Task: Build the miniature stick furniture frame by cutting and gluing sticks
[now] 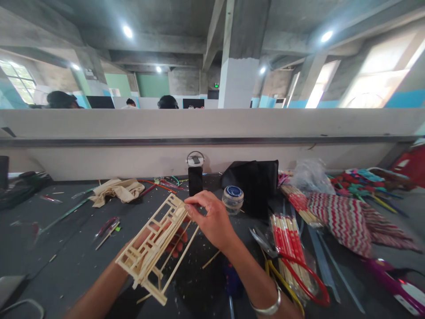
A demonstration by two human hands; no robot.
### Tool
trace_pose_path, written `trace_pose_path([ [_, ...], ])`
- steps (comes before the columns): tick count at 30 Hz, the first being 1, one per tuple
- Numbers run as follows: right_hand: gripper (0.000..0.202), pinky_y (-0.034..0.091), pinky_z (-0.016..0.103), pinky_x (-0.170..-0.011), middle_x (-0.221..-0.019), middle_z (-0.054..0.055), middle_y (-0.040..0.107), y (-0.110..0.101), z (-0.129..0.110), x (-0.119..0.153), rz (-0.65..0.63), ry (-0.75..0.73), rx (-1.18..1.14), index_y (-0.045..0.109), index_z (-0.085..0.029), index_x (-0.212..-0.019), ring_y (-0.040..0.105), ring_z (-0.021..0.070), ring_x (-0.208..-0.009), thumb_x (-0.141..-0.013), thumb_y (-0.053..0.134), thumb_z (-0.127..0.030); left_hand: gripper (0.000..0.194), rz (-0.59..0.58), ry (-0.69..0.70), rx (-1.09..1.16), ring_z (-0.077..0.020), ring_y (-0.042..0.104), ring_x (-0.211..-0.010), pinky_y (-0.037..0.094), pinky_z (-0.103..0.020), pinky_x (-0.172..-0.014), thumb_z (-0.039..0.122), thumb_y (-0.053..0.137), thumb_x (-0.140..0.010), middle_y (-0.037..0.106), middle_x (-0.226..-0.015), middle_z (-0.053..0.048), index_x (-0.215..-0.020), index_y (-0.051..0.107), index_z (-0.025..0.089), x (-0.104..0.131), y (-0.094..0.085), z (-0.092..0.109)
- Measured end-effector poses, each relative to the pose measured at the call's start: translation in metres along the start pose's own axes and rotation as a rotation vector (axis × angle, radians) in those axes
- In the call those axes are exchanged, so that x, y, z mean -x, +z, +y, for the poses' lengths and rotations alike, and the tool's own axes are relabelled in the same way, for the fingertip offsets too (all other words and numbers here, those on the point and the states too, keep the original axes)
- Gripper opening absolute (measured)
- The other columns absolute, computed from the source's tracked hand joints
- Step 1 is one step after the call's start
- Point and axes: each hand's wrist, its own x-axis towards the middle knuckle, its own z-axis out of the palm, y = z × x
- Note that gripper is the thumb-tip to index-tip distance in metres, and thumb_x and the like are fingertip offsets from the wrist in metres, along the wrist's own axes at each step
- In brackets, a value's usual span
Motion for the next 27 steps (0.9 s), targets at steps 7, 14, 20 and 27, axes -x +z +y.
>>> trace_pose_path([
  [7, 0.015, 0.046, 0.034, -0.077, -0.084, 0.004, 0.067, 0.0, -0.001, 0.002, 0.035, -0.078, 0.148, 0.068, -0.024, -0.085, 0.061, 0.0199, -0.083, -0.09, 0.054, -0.022, 0.032, -0.035, -0.054, -0.008, -0.0234, 0.065, -0.063, 0.053, -0.033, -0.06, 0.042, 0.05, -0.089, 0.069, -0.069, -0.009, -0.089, 0.071, 0.017, 0.0, -0.012, -0.005],
  [14, 0.017, 0.044, 0.031, -0.076, -0.084, 0.004, 0.068, 0.003, 0.001, 0.004, 0.173, -0.1, 0.218, 0.064, -0.024, -0.087, 0.062, 0.0195, -0.081, -0.094, 0.049, -0.024, 0.031, -0.058, -0.055, 0.023, -0.0232, 0.065, -0.066, 0.052, -0.032, -0.057, 0.039, 0.048, -0.092, 0.07, -0.077, -0.009, -0.097, 0.07, 0.017, 0.0, -0.013, -0.002],
  [20, 0.023, 0.043, 0.028, -0.07, -0.077, 0.002, 0.064, -0.001, -0.004, 0.006, 0.123, -0.077, 0.196, 0.06, -0.022, -0.082, 0.06, 0.0168, -0.075, -0.097, 0.044, -0.029, 0.039, -0.088, -0.015, 0.086, -0.0227, 0.067, -0.065, 0.054, -0.03, -0.055, 0.043, 0.052, -0.09, 0.07, -0.077, -0.011, -0.111, 0.066, 0.014, -0.011, -0.029, -0.007],
  [27, 0.018, 0.043, 0.035, -0.078, -0.086, 0.006, 0.063, 0.005, -0.029, 0.013, -0.071, -0.132, 0.233, 0.068, -0.019, -0.093, 0.056, 0.0209, -0.085, -0.09, 0.058, -0.033, 0.031, 0.064, 0.128, 0.179, -0.0216, 0.069, -0.073, 0.056, -0.03, -0.063, 0.033, 0.056, -0.089, 0.073, -0.095, -0.011, -0.114, 0.066, 0.019, -0.019, -0.036, -0.004],
])
